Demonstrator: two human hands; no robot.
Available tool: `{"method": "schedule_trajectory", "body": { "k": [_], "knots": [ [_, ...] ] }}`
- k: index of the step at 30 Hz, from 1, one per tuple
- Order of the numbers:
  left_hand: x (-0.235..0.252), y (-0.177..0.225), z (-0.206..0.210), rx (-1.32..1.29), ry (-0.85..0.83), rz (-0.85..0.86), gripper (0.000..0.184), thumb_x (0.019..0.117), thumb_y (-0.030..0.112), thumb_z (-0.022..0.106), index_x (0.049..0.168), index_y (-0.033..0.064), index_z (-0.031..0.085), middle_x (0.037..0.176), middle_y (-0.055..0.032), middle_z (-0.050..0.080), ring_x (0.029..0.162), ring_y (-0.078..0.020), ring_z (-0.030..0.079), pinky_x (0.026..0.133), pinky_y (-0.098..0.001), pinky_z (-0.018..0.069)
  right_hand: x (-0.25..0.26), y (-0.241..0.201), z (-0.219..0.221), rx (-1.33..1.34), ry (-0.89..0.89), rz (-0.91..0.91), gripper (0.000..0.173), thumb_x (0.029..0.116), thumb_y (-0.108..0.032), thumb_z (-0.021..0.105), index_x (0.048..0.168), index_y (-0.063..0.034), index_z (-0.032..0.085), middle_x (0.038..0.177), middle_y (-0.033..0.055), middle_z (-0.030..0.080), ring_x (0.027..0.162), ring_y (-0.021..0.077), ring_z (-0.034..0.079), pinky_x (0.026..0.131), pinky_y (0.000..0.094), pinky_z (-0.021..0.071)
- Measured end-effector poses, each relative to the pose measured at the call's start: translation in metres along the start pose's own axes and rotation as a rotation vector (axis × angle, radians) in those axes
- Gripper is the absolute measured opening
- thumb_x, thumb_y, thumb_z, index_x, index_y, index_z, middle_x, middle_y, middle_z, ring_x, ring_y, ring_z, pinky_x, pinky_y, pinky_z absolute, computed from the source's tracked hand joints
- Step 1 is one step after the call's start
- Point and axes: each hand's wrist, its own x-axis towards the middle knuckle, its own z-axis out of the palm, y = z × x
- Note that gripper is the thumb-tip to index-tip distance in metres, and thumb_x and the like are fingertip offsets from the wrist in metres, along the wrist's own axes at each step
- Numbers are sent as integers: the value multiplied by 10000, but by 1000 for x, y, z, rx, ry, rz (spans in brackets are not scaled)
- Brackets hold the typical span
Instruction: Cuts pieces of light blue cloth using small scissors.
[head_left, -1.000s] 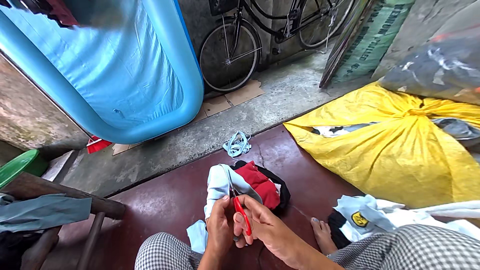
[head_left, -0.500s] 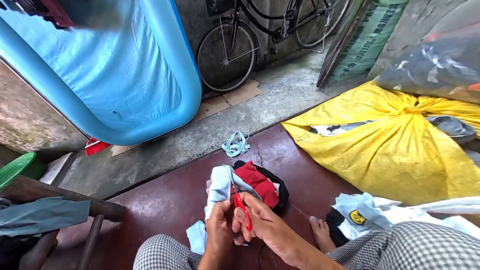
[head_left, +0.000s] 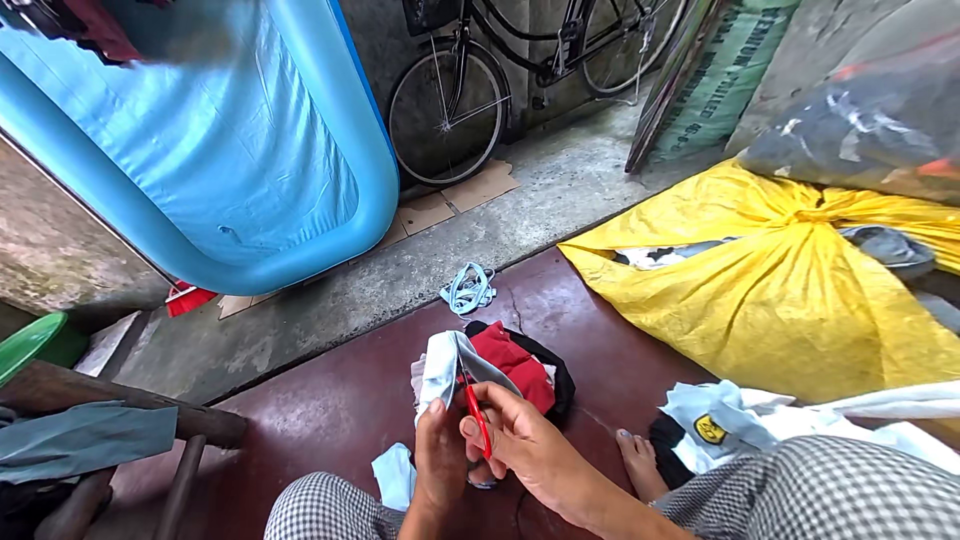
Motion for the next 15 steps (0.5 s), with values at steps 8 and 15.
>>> {"method": "schedule_trajectory", "body": {
  "k": [8,15],
  "knots": [
    [19,-11,-14,241,121,96,1077,789,857,538,1375,-46,515,1251,-70,682,1165,-79,637,1008,-301,523,-8,16,14,-94,12,1,392,992,-251,646,1317,-68,527,909,14,663,717,121,661,612,283,580],
    [35,7,1,-16,268,28,669,864,661,626,1203,84,642,1038,-81,730,976,-155,711,858,-374,600,-14,23,18,-135,-29,43,414,991,-287,651,1325,-75,526,928,16,679,742,123,671,623,286,579]
  ]
}}
